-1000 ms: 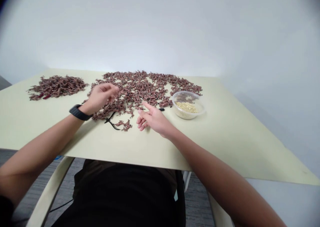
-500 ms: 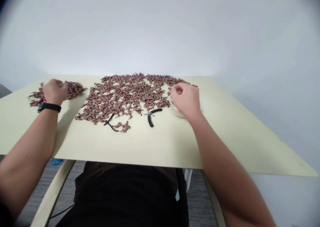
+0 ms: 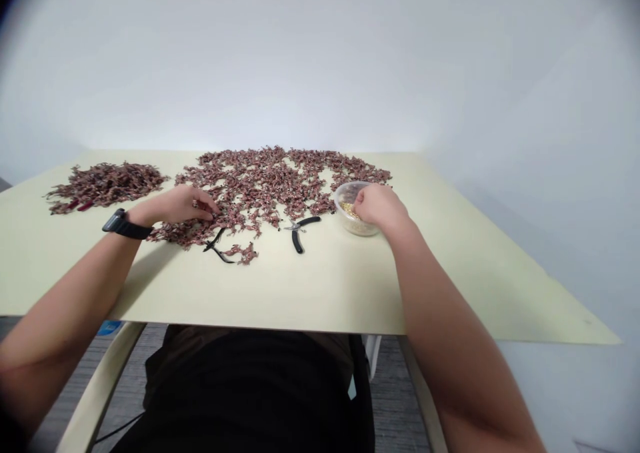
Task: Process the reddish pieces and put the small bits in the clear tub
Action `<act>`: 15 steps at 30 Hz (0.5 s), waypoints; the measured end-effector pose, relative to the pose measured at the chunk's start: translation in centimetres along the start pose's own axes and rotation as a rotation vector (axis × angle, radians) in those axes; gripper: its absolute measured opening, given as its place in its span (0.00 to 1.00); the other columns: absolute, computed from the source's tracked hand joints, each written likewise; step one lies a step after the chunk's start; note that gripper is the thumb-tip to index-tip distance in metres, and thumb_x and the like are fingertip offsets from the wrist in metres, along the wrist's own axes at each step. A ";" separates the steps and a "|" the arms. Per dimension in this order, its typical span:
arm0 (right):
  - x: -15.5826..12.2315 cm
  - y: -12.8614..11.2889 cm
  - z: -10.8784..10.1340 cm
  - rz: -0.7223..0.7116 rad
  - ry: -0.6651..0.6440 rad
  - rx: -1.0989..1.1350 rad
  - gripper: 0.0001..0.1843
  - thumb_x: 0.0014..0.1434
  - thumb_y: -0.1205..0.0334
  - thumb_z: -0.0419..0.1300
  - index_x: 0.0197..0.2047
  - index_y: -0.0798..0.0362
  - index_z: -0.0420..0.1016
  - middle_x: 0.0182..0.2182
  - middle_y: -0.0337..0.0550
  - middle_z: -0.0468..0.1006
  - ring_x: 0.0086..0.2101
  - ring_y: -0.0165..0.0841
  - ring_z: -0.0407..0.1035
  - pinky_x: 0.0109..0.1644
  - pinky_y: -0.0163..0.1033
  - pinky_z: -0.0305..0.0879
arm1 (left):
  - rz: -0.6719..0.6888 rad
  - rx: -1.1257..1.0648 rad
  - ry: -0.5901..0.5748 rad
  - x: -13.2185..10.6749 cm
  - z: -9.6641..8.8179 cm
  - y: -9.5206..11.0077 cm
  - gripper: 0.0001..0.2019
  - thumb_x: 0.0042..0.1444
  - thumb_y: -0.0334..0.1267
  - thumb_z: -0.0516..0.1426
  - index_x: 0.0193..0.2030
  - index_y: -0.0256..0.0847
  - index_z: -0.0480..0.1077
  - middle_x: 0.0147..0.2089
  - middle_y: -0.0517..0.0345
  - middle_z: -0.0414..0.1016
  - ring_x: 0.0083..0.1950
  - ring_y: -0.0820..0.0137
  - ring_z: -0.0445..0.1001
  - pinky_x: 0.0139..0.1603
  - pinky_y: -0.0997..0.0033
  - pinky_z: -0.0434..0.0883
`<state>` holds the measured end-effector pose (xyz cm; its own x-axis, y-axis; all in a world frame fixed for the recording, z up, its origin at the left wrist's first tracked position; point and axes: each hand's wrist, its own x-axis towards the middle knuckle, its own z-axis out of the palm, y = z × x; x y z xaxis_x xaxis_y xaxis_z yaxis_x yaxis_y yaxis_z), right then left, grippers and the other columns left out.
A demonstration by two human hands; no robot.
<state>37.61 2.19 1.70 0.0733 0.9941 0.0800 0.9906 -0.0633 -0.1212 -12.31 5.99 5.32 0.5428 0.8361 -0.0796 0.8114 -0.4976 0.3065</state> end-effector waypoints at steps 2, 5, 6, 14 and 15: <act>0.1 0.2 0.2 -0.023 -0.005 0.014 0.08 0.54 0.57 0.65 0.35 0.49 0.84 0.37 0.44 0.84 0.36 0.38 0.74 0.37 0.37 0.62 | -0.004 0.015 0.017 0.1 0.1 -0.4 0.12 0.51 0.48 0.64 0.41 0.49 0.83 0.43 0.60 0.84 0.42 0.65 0.79 0.46 0.71 0.71; 0.2 0.3 0.4 -0.052 -0.036 0.013 0.06 0.54 0.60 0.64 0.33 0.49 0.84 0.36 0.44 0.84 0.35 0.37 0.74 0.37 0.37 0.62 | 0.014 0.001 0.056 0.2 0.2 -1.1 0.11 0.52 0.47 0.63 0.39 0.46 0.82 0.41 0.60 0.84 0.42 0.65 0.79 0.45 0.71 0.71; 0.2 0.3 0.4 -0.056 -0.038 0.007 0.06 0.54 0.61 0.64 0.33 0.50 0.84 0.35 0.44 0.84 0.35 0.37 0.74 0.37 0.37 0.62 | 0.027 -0.017 0.081 0.1 0.1 -1.2 0.12 0.52 0.47 0.63 0.39 0.46 0.82 0.42 0.59 0.84 0.42 0.65 0.78 0.46 0.71 0.71; 0.1 -0.1 0.2 -0.043 0.044 0.021 0.08 0.52 0.65 0.62 0.32 0.51 0.84 0.35 0.48 0.84 0.34 0.40 0.74 0.37 0.39 0.61 | 0.034 -0.237 0.185 0.1 0.3 -1.0 0.15 0.61 0.52 0.59 0.43 0.41 0.73 0.43 0.52 0.81 0.43 0.63 0.78 0.46 0.64 0.73; 0.0 -0.1 0.2 -0.042 0.048 0.015 0.08 0.53 0.65 0.62 0.31 0.51 0.84 0.34 0.48 0.84 0.33 0.40 0.74 0.36 0.39 0.61 | 0.033 -0.281 0.176 0.1 0.4 -0.9 0.16 0.61 0.52 0.59 0.44 0.41 0.72 0.41 0.52 0.80 0.42 0.63 0.78 0.45 0.65 0.73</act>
<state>37.49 2.23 1.55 0.0376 0.9904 0.1329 0.9912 -0.0201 -0.1311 -12.91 6.43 4.62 0.5024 0.8598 0.0918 0.6895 -0.4624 0.5575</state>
